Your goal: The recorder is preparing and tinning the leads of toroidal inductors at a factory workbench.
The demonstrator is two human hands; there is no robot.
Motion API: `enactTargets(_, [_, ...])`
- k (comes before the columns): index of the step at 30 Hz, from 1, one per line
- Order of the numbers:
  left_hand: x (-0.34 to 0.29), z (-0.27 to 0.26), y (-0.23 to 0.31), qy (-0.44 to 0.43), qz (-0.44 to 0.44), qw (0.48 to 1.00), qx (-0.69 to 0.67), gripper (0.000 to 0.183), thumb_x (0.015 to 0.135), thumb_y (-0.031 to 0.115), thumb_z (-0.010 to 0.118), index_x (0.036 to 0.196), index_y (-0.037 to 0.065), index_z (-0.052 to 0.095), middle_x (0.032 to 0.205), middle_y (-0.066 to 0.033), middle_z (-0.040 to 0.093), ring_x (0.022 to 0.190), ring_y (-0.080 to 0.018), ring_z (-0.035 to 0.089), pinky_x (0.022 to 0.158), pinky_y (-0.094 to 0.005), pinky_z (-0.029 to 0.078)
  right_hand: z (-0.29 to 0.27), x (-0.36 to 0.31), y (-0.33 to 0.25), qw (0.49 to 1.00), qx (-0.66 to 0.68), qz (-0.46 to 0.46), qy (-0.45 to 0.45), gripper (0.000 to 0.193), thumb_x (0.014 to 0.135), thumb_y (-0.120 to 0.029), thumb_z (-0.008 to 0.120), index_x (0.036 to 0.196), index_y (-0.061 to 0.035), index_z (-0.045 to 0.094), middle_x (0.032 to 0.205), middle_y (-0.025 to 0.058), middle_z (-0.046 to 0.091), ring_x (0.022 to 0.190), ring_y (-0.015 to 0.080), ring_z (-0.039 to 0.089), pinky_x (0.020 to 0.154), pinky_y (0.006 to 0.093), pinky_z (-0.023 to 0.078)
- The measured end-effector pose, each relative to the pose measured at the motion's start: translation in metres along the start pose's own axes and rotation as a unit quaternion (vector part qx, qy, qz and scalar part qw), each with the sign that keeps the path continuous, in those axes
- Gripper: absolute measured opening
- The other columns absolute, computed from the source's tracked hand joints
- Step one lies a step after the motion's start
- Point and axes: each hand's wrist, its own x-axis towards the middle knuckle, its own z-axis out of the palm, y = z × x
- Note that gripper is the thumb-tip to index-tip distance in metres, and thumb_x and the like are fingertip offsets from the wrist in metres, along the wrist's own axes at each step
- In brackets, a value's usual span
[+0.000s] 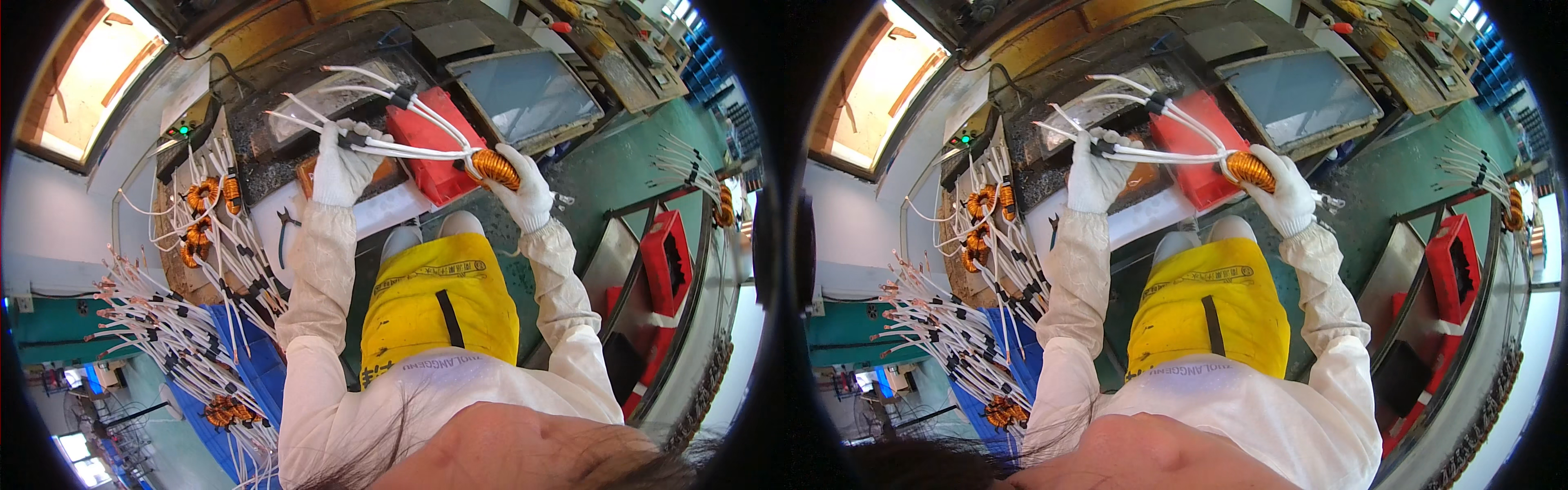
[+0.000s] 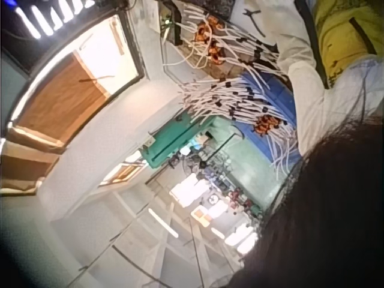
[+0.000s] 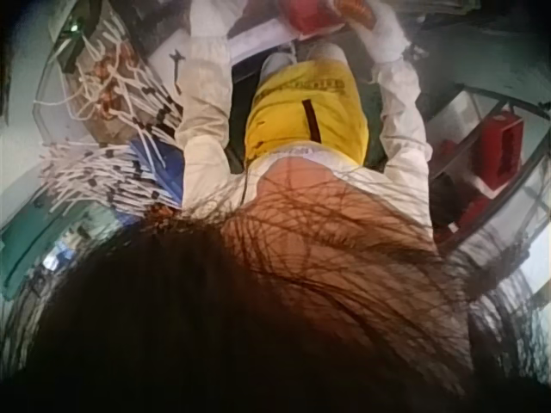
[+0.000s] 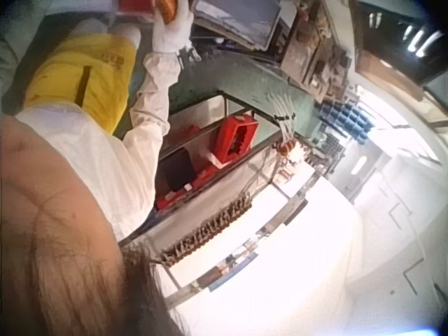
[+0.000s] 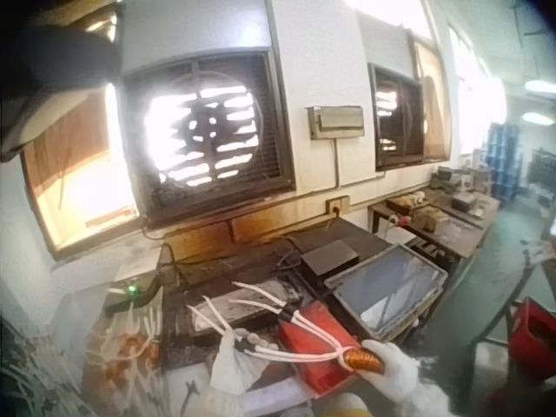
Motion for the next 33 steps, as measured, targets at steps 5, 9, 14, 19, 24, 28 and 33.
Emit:
enactTargets(5, [0.007,-0.008,-0.005,0.034,-0.004,0.999,-0.012,0.031,0.101,0.036,0.041,0.092,0.01,0.057,0.085,-0.0081,0.061,0.085,-0.0279,0.062,0.086,-0.0526,0.053,-0.005,0.006,0.001,1.0,-0.025,-0.003,-0.015,0.057,0.072,-0.011,0.077,0.125,-0.0136,0.057,0.099,0.0132,0.061,0.09,0.0305,0.063,0.079,0.0342,0.051])
enactTargets(9, [0.014,-0.015,-0.004,0.018,-0.006,0.999,-0.026,0.033,0.101,0.038,0.04,0.094,0.01,0.057,0.085,-0.0086,0.061,0.086,-0.028,0.062,0.086,-0.0524,0.053,-0.007,0.012,-0.004,0.999,-0.021,0.016,-0.026,0.056,0.073,-0.012,0.077,0.125,-0.013,0.056,0.101,0.0139,0.062,0.092,0.0302,0.064,0.081,0.0346,0.052])
enactTargets(14, [0.02,-0.015,-0.002,0.019,-0.021,0.999,-0.044,0.034,0.102,0.037,0.039,0.093,0.01,0.056,0.085,-0.0091,0.061,0.085,-0.0279,0.062,0.086,-0.0527,0.053,-0.01,0.019,-0.007,0.998,-0.035,0.012,-0.05,0.057,0.075,-0.014,0.076,0.128,-0.0142,0.054,0.106,0.0155,0.062,0.097,0.0315,0.064,0.083,0.0361,0.052])
enactTargets(19, [0.037,-0.022,0.005,0.042,-0.033,0.998,-0.035,0.035,0.102,0.037,0.038,0.092,0.009,0.054,0.084,-0.0086,0.061,0.085,-0.0284,0.062,0.087,-0.0521,0.053,-0.01,0.033,-0.015,0.992,-0.065,0.037,-0.103,0.056,0.078,-0.019,0.073,0.129,-0.0165,0.052,0.109,0.0166,0.062,0.1,0.0334,0.063,0.085,0.038,0.052])
enactTargets(24, [0.039,-0.016,0.002,0.054,-0.017,0.998,-0.027,0.027,0.1,0.033,0.045,0.09,0.01,0.053,0.082,-0.006,0.06,0.086,-0.0262,0.062,0.086,-0.0515,0.053,-0.01,0.038,-0.012,0.991,-0.078,0.033,-0.102,0.056,0.078,-0.019,0.073,0.129,-0.0165,0.052,0.11,0.0169,0.061,0.099,0.034,0.063,0.085,0.0384,0.051])
enactTargets(28, [0.042,-0.025,0.007,0.021,-0.038,0.997,-0.069,0.041,0.102,0.039,0.035,0.095,0.005,0.055,0.085,-0.0112,0.061,0.083,-0.029,0.062,0.086,-0.0511,0.054,-0.01,0.039,-0.018,0.99,-0.08,0.039,-0.112,0.055,0.078,-0.019,0.073,0.129,-0.0161,0.052,0.111,0.0171,0.062,0.1,0.0341,0.063,0.086,0.0383,0.051])
enactTargets(33, [0.047,-0.032,-0.001,0.042,-0.017,0.997,-0.062,0.036,0.101,0.038,0.042,0.092,0.006,0.055,0.083,-0.0105,0.06,0.085,-0.0285,0.063,0.085,-0.0523,0.054,-0.009,0.039,-0.015,0.991,-0.068,0.033,-0.109,0.056,0.076,-0.018,0.074,0.128,-0.0148,0.053,0.112,0.0177,0.063,0.102,0.0334,0.063,0.087,0.0377,0.051])
